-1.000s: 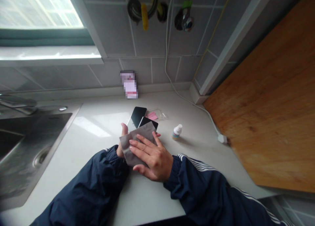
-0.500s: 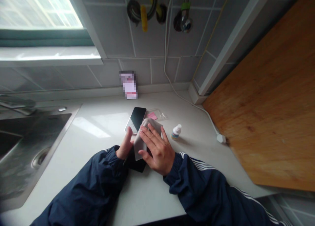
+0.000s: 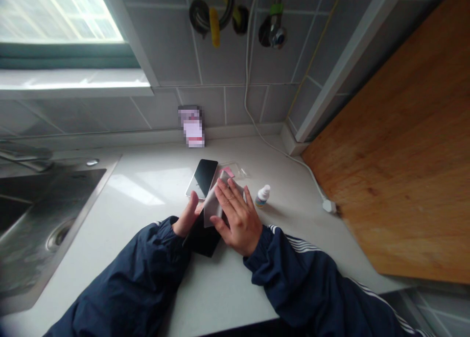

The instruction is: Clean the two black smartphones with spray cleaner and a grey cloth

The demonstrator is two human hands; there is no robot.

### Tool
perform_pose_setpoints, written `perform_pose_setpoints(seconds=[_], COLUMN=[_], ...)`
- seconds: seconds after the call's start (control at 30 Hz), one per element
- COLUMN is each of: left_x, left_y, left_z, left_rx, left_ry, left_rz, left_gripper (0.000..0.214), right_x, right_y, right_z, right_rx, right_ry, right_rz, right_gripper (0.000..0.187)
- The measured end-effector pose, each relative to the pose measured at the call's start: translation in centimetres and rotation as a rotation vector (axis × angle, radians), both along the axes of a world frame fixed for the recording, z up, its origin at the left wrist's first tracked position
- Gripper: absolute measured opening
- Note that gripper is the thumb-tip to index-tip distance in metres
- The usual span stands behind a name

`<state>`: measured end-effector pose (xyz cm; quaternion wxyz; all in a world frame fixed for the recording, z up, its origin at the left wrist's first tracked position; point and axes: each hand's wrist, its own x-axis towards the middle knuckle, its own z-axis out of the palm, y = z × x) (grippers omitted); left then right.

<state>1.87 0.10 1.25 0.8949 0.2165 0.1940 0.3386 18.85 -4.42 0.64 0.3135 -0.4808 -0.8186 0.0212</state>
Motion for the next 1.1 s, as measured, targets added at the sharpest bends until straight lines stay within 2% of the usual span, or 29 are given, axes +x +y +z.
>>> perform_pose_setpoints(seconds=[0.2,0.4,0.53,0.7,0.87,1.1], left_x=[-0.5,-0.7,-0.6,-1.0,-1.7,-1.4], left_y=[0.7,1.7,1.8,2.0,2.5,1.5], left_z=[-0.1,-0.2,-0.4,-0.2,0.1,0.4], left_rx=[-0.033,-0.086,-0.105,-0.178,-0.241,-0.201], left_ry=[-0.121,-0.145,-0.151,-0.118,-0.071,-0.082], left_rz=[-0.046,0.023,0.031,0.006,0.024,0.064], left_gripper=[0.083,0.073,0.076,0.08,0.09,0.078], right_x=[0.1,0.2,0.3,0.3,0.3,0.3], right_y=[0.3,0.3,0.1,-0.2,-0.5,-1.1], right_z=[-0.2,-0.3,-0.1,0.3,0.6,1.3], right_rx=[-0.055,-0.074,-0.04,-0.02,-0.01,0.052], right_ry=[-0.011,-0.009,0.043,0.066,0.081,0.122], right_rz=[0.001,0.034,0.047,0.124,0.257,0.345], right_gripper=[0.067,0.067,0.065,0.067,0.069,0.065])
